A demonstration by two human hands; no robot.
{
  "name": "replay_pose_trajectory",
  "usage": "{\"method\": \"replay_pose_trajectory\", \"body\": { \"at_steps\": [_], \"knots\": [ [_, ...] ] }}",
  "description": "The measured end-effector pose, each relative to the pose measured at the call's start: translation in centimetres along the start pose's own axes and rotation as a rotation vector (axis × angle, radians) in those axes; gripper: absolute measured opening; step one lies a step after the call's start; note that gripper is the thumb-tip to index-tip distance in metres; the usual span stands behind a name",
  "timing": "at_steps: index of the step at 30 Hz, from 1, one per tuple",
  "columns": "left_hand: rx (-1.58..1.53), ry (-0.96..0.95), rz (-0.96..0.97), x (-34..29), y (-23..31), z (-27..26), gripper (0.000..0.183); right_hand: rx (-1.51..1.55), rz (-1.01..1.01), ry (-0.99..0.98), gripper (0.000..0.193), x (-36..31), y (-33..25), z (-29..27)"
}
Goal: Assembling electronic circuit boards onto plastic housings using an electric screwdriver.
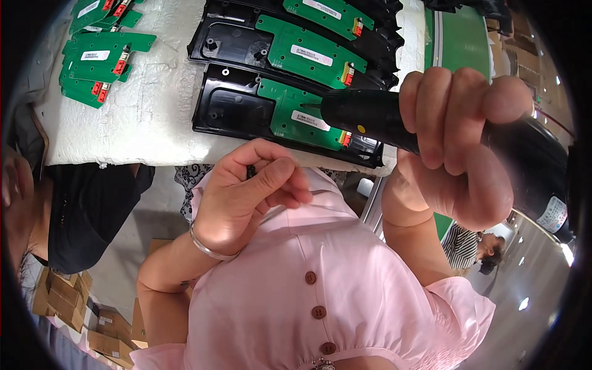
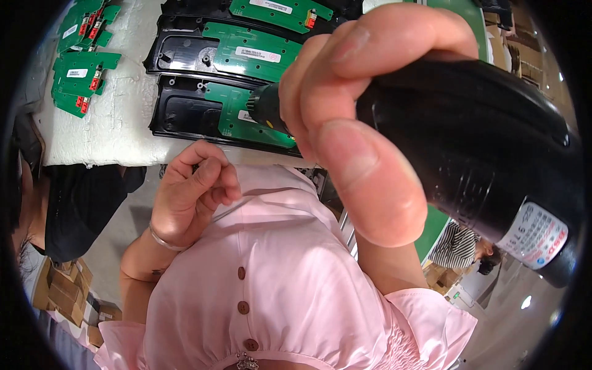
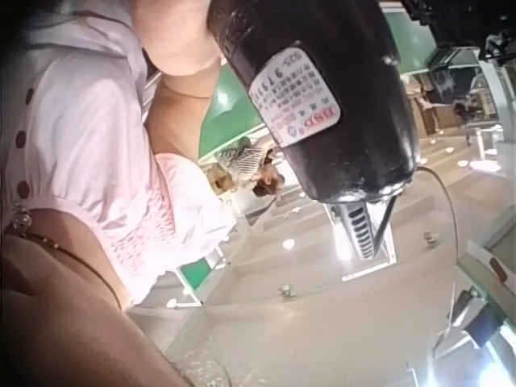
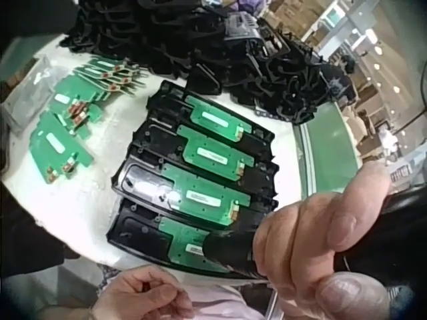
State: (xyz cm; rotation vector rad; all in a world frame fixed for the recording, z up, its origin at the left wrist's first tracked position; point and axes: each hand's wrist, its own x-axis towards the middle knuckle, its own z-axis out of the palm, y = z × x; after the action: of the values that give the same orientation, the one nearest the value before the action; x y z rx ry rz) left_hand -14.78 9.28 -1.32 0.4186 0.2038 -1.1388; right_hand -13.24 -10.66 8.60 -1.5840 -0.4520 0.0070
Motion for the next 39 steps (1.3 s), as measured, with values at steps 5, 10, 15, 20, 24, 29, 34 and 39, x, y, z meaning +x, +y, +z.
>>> {"method": "replay_pose_trajectory", "body": {
  "at_steps": [5, 10, 15, 20, 24, 29, 34, 39],
  "knots": [
    [-0.045, 0.188, 0.025, 0.4, -0.4, 0.4, 0.016, 0.021, -0.016, 0.062, 0.031, 0.5, 0.4, 1.2],
    [-0.124, 0.089, 0.017, 0.7, 0.0, -0.2, 0.016, 0.046, -0.032, 0.121, 0.023, 1.1, 0.9, 1.5],
    [-0.111, 0.179, 0.039, 1.1, 0.1, 0.3, 0.017, 0.093, 0.004, 0.107, 0.025, 1.5, 0.9, 1.5],
    [-0.226, 0.109, 0.024, 1.6, -0.1, 0.3, 0.017, 0.309, -0.036, 0.21, 0.033, -0.8, -2.2, 0.3],
    [-0.219, 0.076, 0.014, 2.2, -0.1, 0.9, 0.017, 0.333, -0.089, 0.187, 0.03, -1.8, -3.8, -0.4],
    [-0.205, 0.073, -0.003, 2.5, -0.4, 1.3, 0.018, 0.344, -0.143, 0.172, 0.027, -2.4, -4.8, -0.9],
    [-0.255, 0.042, -0.007, 2.7, -0.6, 1.1, 0.017, 0.32, -0.087, 0.14, 0.027, -2.5, -5.2, -1.2],
    [-0.229, 0.065, 0.021, 2.7, -0.4, 1.3, 0.016, 0.299, -0.059, 0.129, 0.027, -2.6, -5.2, -1.0]
  ]
}}
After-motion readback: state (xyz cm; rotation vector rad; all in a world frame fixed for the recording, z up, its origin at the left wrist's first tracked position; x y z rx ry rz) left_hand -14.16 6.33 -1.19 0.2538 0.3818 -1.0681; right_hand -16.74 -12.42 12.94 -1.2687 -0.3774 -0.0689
